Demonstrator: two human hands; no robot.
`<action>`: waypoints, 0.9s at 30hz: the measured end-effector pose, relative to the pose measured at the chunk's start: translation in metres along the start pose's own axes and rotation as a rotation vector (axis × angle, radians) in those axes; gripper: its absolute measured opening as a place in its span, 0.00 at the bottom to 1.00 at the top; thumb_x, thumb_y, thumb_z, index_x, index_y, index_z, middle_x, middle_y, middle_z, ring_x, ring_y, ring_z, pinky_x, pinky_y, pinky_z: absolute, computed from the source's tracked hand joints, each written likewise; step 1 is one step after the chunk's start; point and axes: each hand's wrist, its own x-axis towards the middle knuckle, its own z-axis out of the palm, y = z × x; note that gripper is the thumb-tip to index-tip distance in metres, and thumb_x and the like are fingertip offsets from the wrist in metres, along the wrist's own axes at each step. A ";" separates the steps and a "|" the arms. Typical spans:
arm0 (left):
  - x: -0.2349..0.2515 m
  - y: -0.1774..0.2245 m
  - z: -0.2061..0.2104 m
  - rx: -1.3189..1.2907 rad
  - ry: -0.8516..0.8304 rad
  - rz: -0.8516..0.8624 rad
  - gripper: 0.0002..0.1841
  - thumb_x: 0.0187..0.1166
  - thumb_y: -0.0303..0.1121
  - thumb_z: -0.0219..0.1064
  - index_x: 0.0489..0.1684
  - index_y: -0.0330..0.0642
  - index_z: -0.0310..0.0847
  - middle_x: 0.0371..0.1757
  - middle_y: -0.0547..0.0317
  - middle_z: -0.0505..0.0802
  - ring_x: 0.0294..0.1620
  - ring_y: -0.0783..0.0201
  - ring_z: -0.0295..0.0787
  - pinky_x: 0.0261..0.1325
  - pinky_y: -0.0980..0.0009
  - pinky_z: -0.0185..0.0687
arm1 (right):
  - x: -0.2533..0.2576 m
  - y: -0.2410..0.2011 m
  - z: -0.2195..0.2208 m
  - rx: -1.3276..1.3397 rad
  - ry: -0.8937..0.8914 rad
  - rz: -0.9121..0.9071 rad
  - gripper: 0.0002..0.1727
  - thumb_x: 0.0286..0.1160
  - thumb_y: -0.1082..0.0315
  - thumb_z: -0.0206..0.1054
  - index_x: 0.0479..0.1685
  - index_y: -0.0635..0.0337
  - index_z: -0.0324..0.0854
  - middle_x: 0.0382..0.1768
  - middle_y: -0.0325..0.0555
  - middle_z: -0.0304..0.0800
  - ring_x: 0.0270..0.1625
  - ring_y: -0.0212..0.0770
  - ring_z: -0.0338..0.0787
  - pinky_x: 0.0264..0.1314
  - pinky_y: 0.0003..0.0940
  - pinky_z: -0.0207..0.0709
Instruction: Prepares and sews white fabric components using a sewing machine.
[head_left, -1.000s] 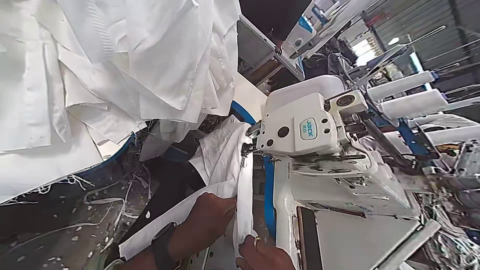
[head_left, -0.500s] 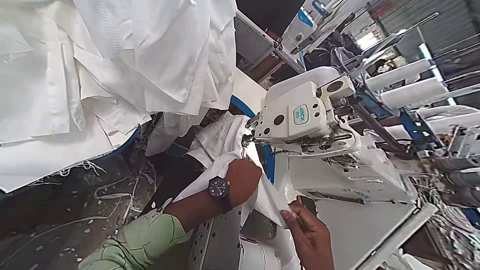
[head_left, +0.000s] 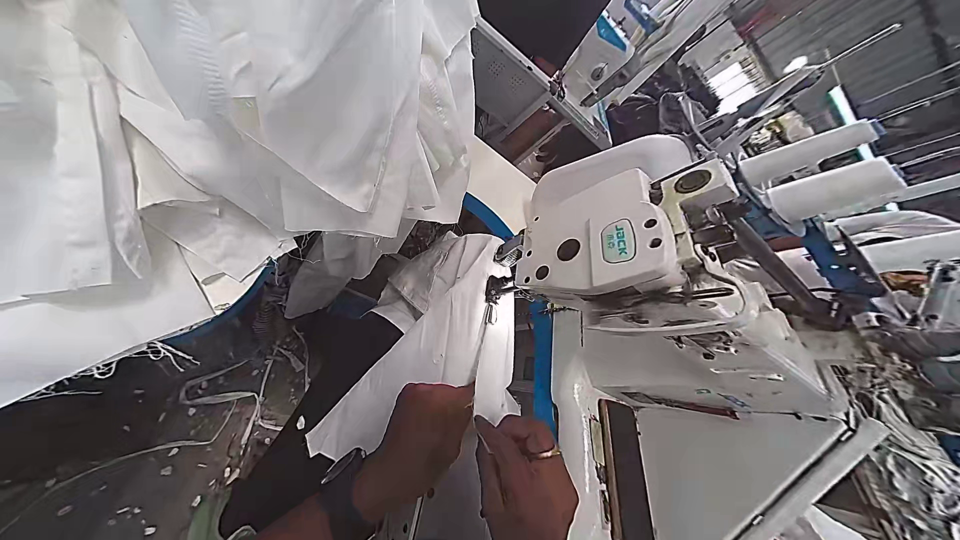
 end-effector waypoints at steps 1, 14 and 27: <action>-0.005 0.000 0.004 0.013 0.036 0.035 0.09 0.72 0.25 0.63 0.24 0.35 0.88 0.18 0.52 0.87 0.20 0.57 0.87 0.24 0.60 0.80 | 0.000 0.003 0.004 0.003 0.027 0.005 0.08 0.72 0.66 0.67 0.31 0.54 0.91 0.31 0.45 0.78 0.37 0.27 0.78 0.43 0.09 0.70; 0.044 -0.032 0.027 0.231 0.308 0.281 0.13 0.69 0.30 0.64 0.14 0.39 0.86 0.11 0.59 0.79 0.15 0.61 0.77 0.19 0.68 0.68 | 0.012 0.030 0.049 0.114 0.203 0.024 0.10 0.73 0.72 0.62 0.25 0.61 0.83 0.44 0.50 0.98 0.55 0.31 0.95 0.61 0.17 0.81; 0.036 -0.064 -0.012 0.084 0.105 0.038 0.09 0.76 0.27 0.67 0.45 0.34 0.94 0.44 0.48 0.97 0.49 0.56 0.95 0.58 0.58 0.88 | 0.041 0.025 0.032 0.352 0.004 0.132 0.20 0.84 0.63 0.56 0.52 0.68 0.90 0.53 0.54 0.97 0.56 0.45 0.96 0.56 0.41 0.87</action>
